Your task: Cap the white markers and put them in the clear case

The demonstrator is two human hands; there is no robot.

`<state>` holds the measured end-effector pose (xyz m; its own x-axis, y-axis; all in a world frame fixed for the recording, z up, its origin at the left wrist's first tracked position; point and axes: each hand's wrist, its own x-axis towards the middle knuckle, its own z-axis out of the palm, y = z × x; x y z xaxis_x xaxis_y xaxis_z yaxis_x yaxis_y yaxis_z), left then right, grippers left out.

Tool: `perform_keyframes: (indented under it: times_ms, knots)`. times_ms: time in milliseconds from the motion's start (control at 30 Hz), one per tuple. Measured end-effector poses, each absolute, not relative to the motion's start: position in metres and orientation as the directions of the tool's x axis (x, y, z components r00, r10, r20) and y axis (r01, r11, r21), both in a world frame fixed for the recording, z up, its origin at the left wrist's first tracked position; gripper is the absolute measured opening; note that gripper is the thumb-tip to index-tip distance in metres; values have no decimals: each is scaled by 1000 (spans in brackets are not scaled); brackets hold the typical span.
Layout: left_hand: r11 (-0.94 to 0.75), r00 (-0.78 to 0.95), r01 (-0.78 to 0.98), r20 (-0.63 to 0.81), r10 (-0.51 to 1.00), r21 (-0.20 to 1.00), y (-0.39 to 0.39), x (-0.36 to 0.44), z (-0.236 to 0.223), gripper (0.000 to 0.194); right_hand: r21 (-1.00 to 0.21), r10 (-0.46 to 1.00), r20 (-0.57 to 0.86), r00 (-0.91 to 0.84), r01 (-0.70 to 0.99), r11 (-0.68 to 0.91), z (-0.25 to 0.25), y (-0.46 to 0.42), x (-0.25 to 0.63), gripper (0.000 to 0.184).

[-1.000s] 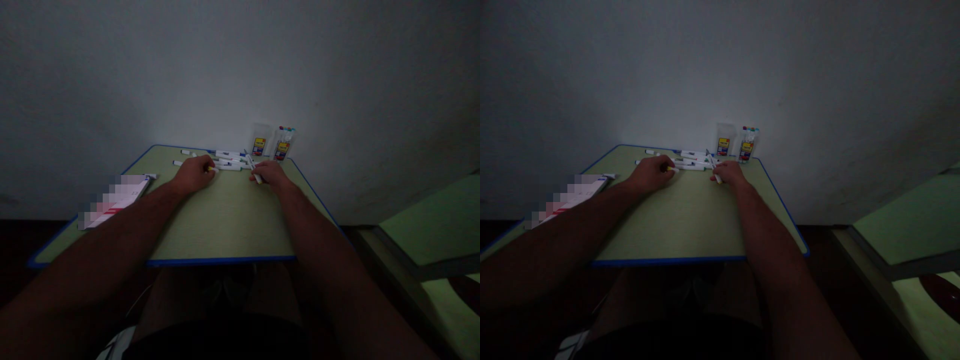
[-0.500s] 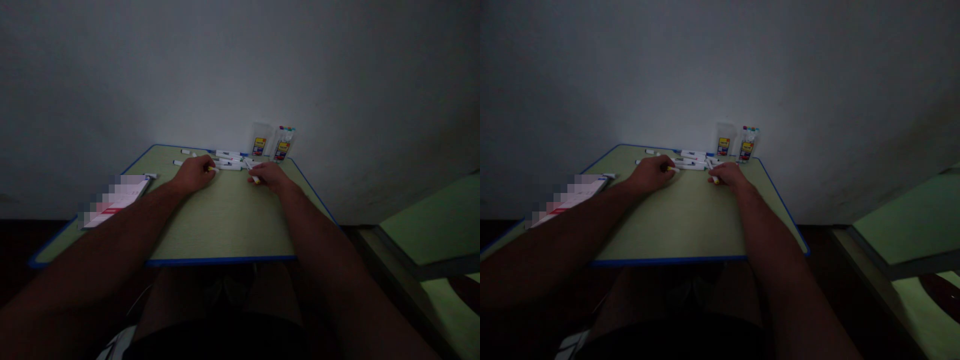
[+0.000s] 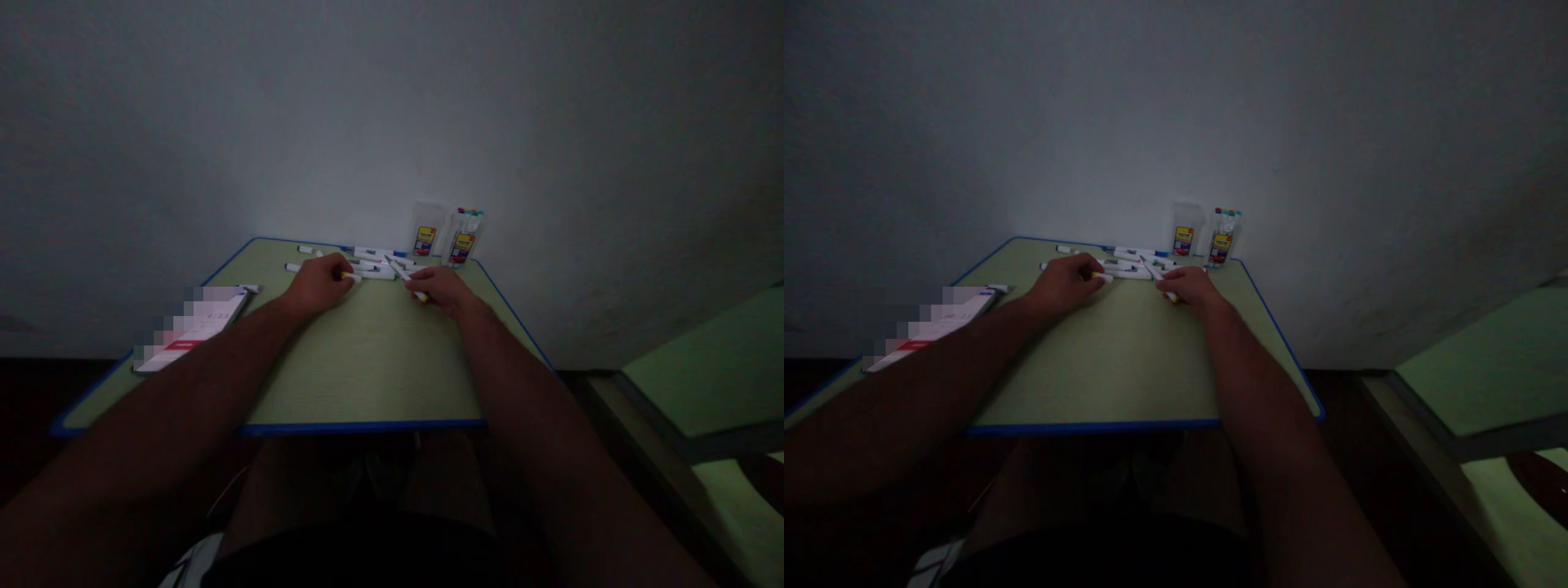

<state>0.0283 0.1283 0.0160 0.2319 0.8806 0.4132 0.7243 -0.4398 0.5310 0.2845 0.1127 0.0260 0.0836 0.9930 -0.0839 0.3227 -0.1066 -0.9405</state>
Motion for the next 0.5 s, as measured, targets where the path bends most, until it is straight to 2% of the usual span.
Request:
perform_keyframes:
  times_ms: [233, 500]
  knots:
    - [-413, 202, 638, 376, 904, 650, 137, 26, 13, 25, -932, 996, -22, 89, 358, -53, 27, 111, 284, 13]
    - [-342, 169, 515, 297, 940, 786, 134, 26, 17, 22, -930, 999, 22, 32, 368, 9, 21, 116, 288, 13]
